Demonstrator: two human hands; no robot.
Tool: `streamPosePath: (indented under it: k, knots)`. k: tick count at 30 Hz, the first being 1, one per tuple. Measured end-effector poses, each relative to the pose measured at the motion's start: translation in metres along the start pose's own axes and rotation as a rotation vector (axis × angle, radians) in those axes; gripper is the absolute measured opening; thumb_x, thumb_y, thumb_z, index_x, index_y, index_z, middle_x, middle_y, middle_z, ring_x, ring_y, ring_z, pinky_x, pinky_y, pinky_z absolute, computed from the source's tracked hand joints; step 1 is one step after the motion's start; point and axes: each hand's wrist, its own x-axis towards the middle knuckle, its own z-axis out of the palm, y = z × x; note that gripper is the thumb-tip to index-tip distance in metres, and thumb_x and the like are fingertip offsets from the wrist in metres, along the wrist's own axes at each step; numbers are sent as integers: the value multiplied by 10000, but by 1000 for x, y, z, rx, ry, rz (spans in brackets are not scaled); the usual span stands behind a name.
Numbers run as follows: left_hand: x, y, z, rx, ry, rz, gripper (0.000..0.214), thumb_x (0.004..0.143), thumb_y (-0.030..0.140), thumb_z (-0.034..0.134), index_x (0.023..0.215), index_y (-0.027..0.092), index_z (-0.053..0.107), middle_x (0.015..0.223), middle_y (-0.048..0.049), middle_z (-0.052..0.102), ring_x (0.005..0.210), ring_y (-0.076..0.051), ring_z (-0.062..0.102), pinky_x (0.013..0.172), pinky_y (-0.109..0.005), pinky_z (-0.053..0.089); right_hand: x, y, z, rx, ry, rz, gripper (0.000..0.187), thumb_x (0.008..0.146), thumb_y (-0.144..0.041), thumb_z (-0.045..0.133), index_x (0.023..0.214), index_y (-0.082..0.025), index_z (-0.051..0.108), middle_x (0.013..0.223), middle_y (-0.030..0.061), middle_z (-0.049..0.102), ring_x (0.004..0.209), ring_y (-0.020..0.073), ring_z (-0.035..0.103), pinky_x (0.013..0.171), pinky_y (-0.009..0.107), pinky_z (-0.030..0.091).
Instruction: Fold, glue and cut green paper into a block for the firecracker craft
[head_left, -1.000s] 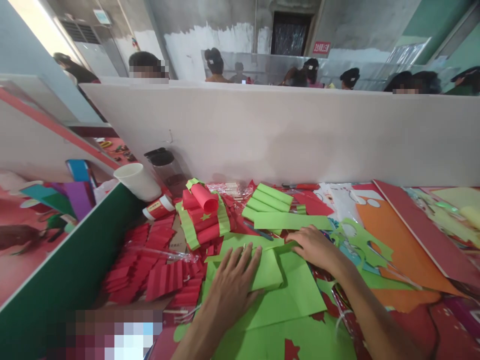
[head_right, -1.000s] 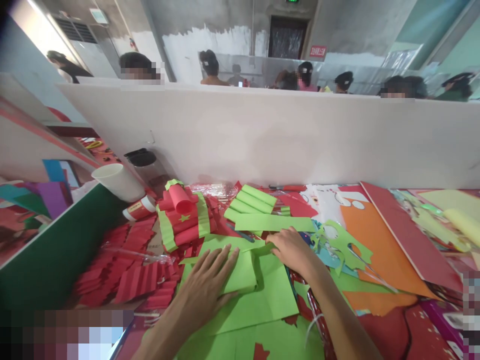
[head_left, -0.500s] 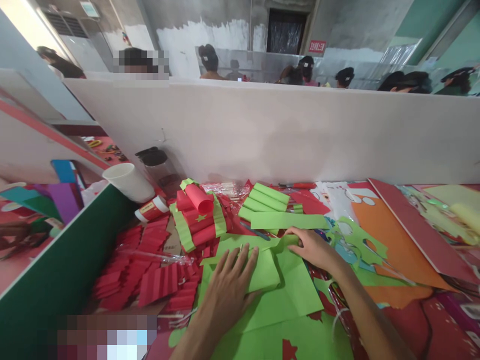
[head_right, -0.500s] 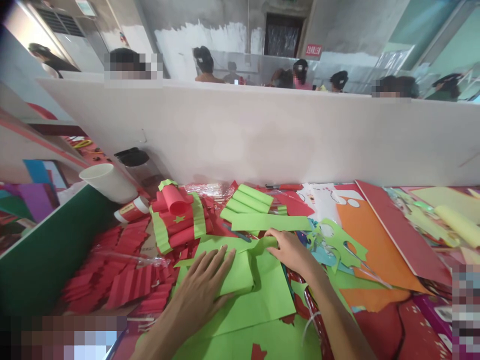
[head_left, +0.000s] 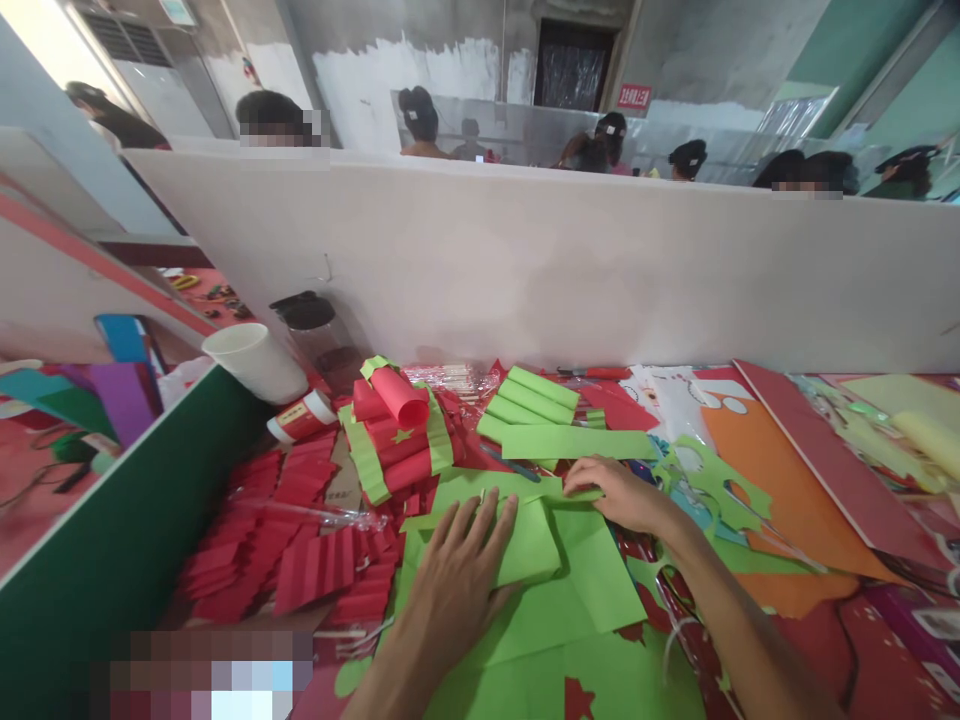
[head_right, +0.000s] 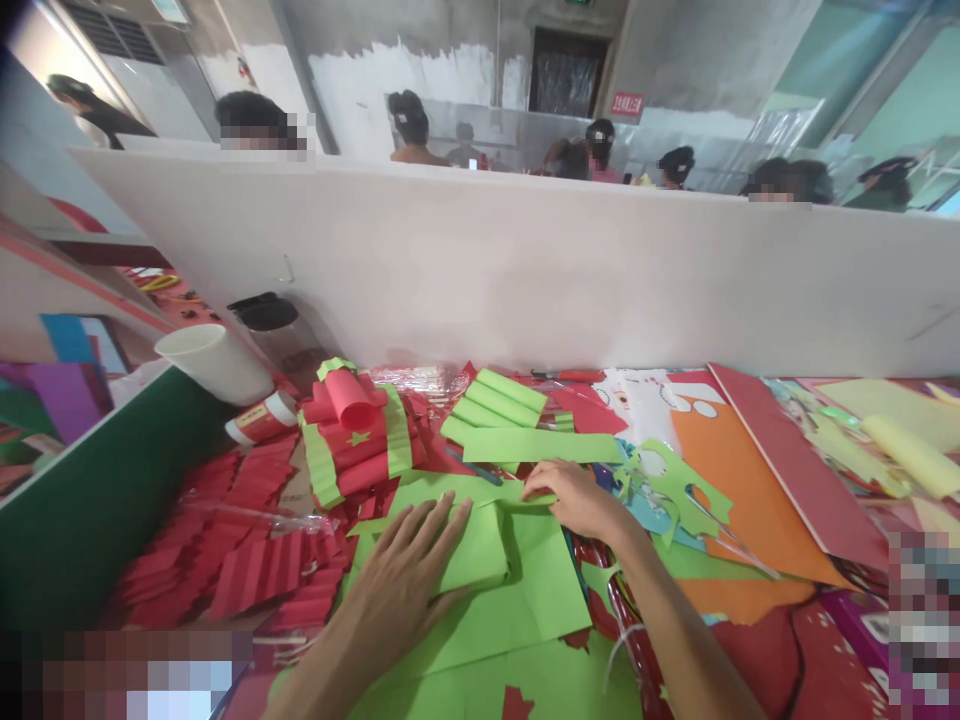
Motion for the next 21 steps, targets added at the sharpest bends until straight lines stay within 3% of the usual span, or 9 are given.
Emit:
streamPosePath:
  k: [5, 12, 17, 21]
  knots:
    - [0, 0, 1, -4, -1, -4, 874, 883, 628, 523, 1563, 237, 138, 1555, -122, 358, 1388, -338, 386, 1115, -538, 370, -2, 8, -2, -133, -128, -29, 766, 614, 110, 377, 1162, -318, 699, 1298, 3, 625, 1236, 243, 502, 1029, 415, 340]
    - [-1, 0, 1, 0, -1, -8, 846, 894, 625, 504, 1560, 237, 156, 1557, -116, 355, 1379, -345, 395, 1105, -549, 378, -3, 0, -3, -264, -55, -31, 682, 742, 85, 374, 1190, -312, 702, 1054, 55, 700, 1056, 248, 572, 941, 422, 371]
    - [-1, 0, 1, 8, 6, -11, 837, 893, 638, 494, 1558, 250, 167, 1558, -111, 355, 1376, -339, 400, 1096, -535, 387, -5, -10, -3, -56, 26, -22, 639, 762, 59, 355, 1151, -289, 723, 1100, 45, 677, 998, 199, 621, 891, 327, 442]
    - [0, 1, -1, 5, 8, -5, 830, 896, 632, 493, 1559, 254, 165, 1559, -108, 354, 1377, -337, 396, 1102, -527, 376, -8, -17, 8, 170, 185, 85, 464, 871, -89, 421, 1223, -271, 662, 1138, 54, 678, 998, 203, 651, 873, 320, 496]
